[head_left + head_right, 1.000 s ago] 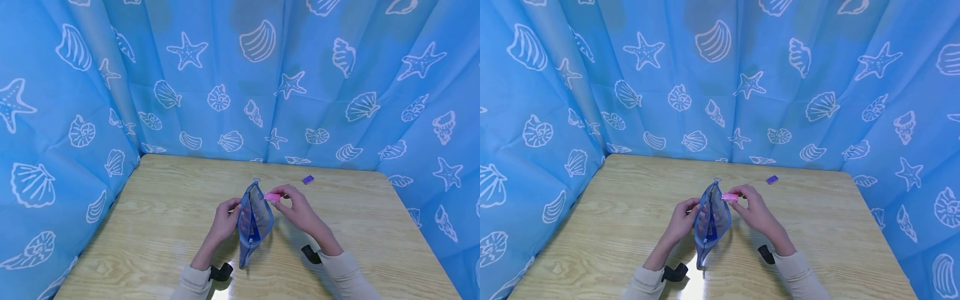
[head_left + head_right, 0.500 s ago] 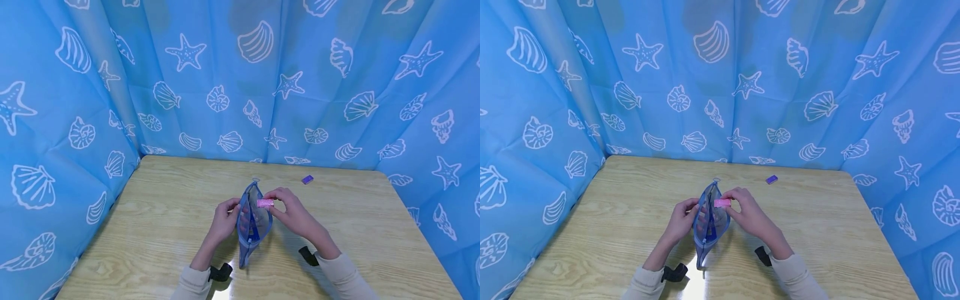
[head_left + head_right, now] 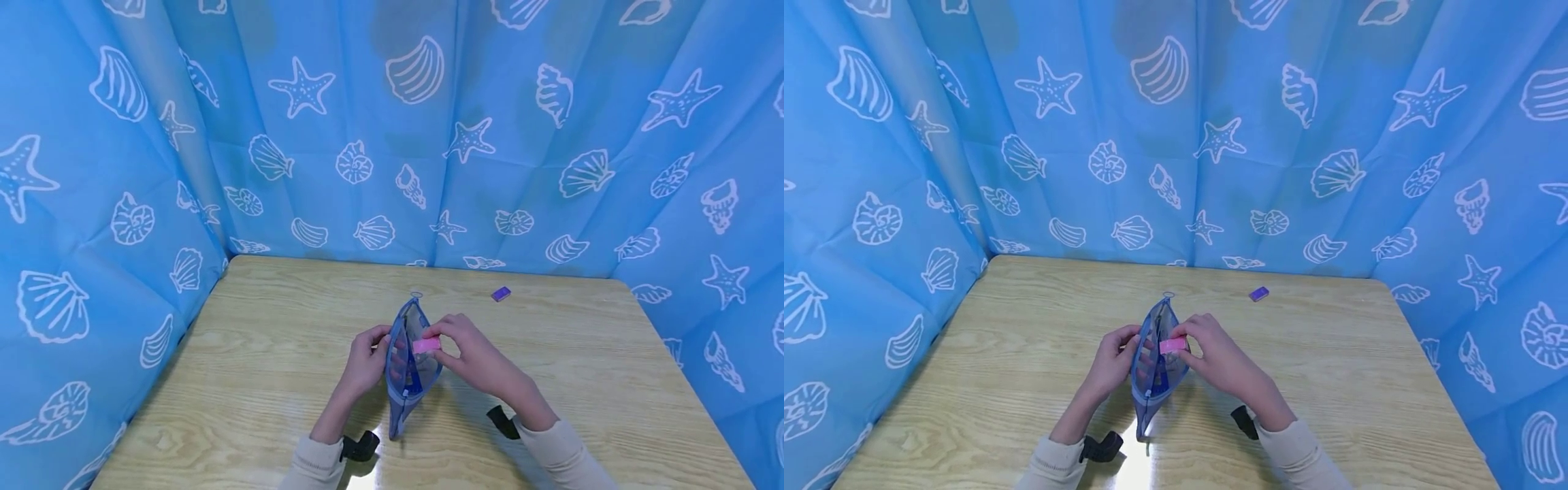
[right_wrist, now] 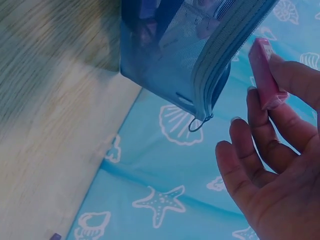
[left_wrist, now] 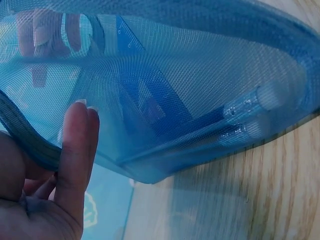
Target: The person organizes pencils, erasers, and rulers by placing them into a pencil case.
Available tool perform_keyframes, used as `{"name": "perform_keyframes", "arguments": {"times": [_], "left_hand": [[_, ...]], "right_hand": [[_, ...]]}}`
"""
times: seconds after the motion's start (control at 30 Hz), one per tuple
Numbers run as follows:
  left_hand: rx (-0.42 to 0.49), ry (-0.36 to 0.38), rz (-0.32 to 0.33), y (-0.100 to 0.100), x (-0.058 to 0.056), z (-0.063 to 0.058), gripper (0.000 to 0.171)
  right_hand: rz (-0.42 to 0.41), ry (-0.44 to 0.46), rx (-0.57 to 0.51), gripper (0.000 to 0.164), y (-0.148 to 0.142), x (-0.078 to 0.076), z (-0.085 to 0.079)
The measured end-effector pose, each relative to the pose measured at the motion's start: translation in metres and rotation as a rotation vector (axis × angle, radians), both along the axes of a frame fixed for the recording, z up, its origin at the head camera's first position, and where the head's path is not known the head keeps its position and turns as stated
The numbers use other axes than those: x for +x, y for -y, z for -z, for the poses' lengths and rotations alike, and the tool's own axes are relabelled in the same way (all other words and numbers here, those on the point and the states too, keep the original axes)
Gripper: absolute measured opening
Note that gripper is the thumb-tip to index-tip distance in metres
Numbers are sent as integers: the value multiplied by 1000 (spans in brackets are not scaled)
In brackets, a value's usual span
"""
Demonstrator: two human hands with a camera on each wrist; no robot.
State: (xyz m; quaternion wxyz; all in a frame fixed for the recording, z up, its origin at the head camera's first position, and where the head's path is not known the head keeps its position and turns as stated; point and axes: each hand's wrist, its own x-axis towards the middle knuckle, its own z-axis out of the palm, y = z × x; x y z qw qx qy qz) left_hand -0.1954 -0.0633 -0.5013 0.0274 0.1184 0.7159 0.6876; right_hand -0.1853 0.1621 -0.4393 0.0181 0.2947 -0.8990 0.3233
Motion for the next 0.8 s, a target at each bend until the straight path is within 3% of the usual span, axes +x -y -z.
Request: {"name": "perform_keyframes", "arguments": {"times": [0.2,0.8], "left_hand": [[-14,0,-6,1,1,2,27],[4,13,-15,4,-2,0,27]], "right_hand": [[-58,9,74,21,4,3,-4],[-119,-15,258,18,19,0,-20]]}}
